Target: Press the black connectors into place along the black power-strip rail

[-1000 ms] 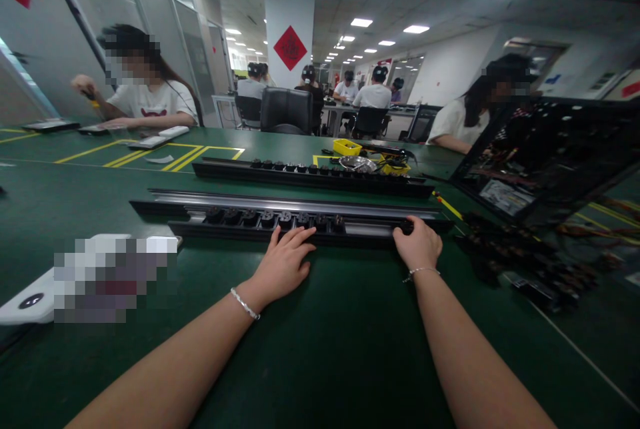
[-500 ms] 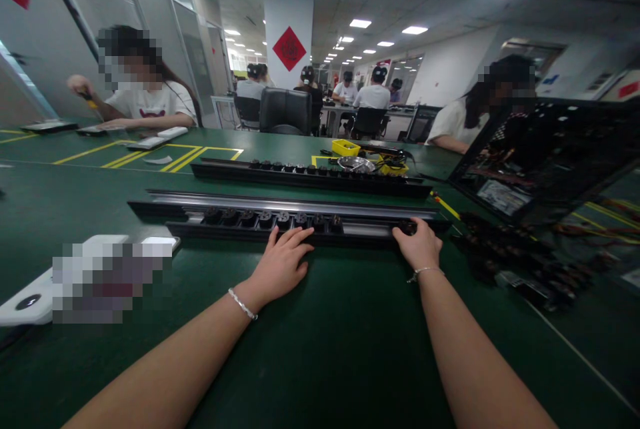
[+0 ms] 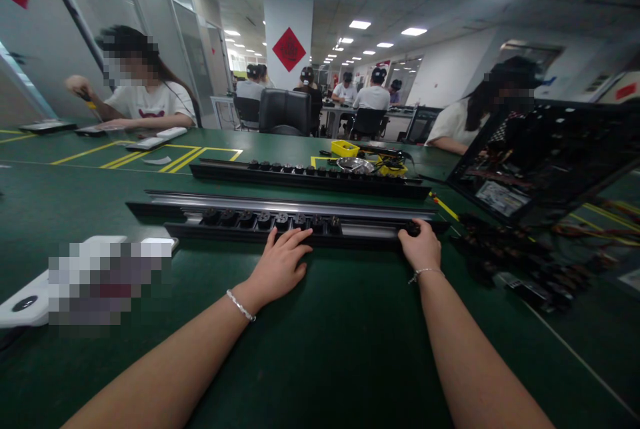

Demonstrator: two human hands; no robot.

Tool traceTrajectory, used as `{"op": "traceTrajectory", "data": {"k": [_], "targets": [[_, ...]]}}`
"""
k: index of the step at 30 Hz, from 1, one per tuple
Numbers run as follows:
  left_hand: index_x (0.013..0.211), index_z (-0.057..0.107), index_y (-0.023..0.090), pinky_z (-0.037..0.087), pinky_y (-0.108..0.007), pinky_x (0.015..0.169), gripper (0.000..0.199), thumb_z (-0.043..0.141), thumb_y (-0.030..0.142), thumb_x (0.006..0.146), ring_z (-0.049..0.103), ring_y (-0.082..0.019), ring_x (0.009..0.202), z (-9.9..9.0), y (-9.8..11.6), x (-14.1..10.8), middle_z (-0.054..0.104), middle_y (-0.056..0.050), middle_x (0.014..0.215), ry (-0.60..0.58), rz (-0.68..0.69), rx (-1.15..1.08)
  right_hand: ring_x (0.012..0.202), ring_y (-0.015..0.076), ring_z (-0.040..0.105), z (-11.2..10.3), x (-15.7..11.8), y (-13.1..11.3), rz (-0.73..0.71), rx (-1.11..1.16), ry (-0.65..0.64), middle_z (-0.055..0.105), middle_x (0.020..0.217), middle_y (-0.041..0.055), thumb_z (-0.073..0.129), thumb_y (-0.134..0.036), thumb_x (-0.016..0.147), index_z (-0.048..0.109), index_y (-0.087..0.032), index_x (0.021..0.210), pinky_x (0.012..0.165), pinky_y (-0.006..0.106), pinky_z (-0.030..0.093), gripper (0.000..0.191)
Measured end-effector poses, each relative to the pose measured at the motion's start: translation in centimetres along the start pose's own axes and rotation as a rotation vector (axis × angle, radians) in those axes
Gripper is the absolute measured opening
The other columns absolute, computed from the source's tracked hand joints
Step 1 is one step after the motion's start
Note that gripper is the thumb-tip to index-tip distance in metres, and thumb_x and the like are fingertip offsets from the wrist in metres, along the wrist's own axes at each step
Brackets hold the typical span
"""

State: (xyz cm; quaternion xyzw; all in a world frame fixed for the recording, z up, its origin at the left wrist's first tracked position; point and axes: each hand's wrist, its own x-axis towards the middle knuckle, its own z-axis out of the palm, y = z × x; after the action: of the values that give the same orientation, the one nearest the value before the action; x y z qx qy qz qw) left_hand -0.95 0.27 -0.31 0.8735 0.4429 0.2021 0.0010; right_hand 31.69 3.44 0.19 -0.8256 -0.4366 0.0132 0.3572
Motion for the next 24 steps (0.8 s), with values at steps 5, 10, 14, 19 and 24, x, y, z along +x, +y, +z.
{"op": "traceTrajectory", "data": {"k": [5, 10, 14, 19, 24], "targets": [[0.11, 0.057, 0.029, 0.01, -0.061, 0.111, 0.03, 0.048, 0.025, 0.082, 0.032, -0.025, 0.133, -0.13, 0.13, 0.03, 0.041, 0.001, 0.144, 0.003, -0.001, -0.001, 0.101, 0.0258, 0.055, -0.11, 0.17, 0.18, 0.038, 0.047, -0.014, 0.059, 0.113, 0.0102, 0.054, -0.037, 0.07, 0.055, -0.022, 0.119, 0.089, 0.039, 0.041, 0.051], [0.11, 0.057, 0.03, 0.011, -0.062, 0.11, 0.03, 0.048, 0.024, 0.081, 0.032, -0.025, 0.133, -0.12, 0.18, 0.1, 0.041, 0.002, 0.144, -0.004, -0.005, 0.003, 0.098, 0.0236, 0.056, -0.04, 0.45, 0.49, 0.063, 0.121, 0.003, 0.061, 0.111, 0.0081, 0.058, -0.036, 0.068, 0.057, -0.023, 0.116, 0.088, 0.037, 0.043, 0.05], [0.109, 0.058, 0.03, 0.011, -0.062, 0.11, 0.031, 0.049, 0.024, 0.081, 0.033, -0.025, 0.133, -0.07, 0.15, 0.08, 0.041, 0.002, 0.144, -0.004, -0.007, 0.004, 0.099, 0.0246, 0.057, -0.14, 0.48, 0.45, 0.047, 0.124, -0.011, 0.061, 0.11, 0.0088, 0.056, -0.034, 0.069, 0.056, -0.021, 0.117, 0.089, 0.039, 0.043, 0.05], [0.11, 0.057, 0.031, 0.012, -0.062, 0.11, 0.031, 0.048, 0.024, 0.081, 0.032, -0.025, 0.133, -0.07, 0.11, 0.09, 0.04, 0.002, 0.144, -0.002, -0.006, 0.009, 0.094, 0.0241, 0.058, -0.71, 0.51, 0.39, 0.075, 0.113, -0.003, 0.062, 0.109, 0.0089, 0.055, -0.032, 0.07, 0.058, -0.022, 0.116, 0.086, 0.038, 0.044, 0.047], [0.11, 0.057, 0.03, 0.01, -0.061, 0.111, 0.031, 0.049, 0.024, 0.081, 0.032, -0.024, 0.133, -0.16, 0.18, 0.12, 0.041, 0.003, 0.144, -0.005, -0.011, 0.004, 0.094, 0.0239, 0.058, -0.87, 0.61, 0.59, 0.074, 0.116, -0.017, 0.062, 0.108, 0.0084, 0.056, -0.033, 0.07, 0.057, -0.022, 0.118, 0.085, 0.037, 0.044, 0.049]]}}
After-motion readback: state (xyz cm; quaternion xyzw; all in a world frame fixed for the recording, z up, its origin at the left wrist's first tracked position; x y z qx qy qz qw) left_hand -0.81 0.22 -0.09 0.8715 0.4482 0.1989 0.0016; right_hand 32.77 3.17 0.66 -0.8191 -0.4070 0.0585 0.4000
